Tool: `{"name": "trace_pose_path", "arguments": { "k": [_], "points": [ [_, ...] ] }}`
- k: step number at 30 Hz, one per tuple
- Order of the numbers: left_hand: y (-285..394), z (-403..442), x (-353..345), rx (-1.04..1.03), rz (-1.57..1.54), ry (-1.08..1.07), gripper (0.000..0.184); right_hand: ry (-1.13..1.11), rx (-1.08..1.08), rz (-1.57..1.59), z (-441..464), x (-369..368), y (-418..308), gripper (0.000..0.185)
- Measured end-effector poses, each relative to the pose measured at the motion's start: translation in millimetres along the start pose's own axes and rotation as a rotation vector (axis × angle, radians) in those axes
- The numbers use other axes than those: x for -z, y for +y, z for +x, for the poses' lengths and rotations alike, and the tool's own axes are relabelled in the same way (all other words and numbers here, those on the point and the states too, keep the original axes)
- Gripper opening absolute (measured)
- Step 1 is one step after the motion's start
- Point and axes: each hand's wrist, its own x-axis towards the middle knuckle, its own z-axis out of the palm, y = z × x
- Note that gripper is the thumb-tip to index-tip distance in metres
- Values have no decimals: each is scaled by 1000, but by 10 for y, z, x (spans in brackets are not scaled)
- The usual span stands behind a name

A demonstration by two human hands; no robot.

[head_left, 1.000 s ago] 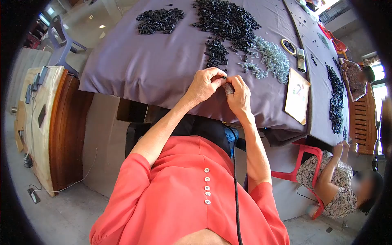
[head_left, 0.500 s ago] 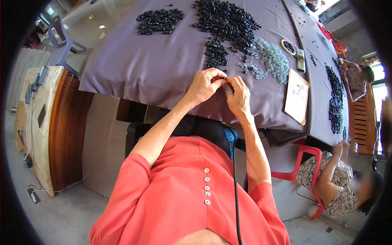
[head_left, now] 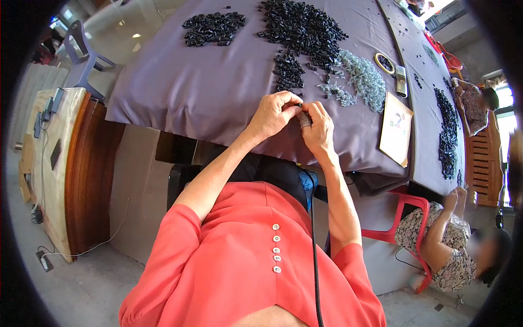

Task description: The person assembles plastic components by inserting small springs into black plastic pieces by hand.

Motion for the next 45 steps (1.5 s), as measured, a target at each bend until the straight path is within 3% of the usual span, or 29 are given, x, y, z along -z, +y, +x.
{"name": "trace_pose_path", "arguments": {
  "k": [45],
  "points": [
    [-15,2,-2,-26,15,6,12,-6,-6,-13,0,-17,17,17]
  ]
}}
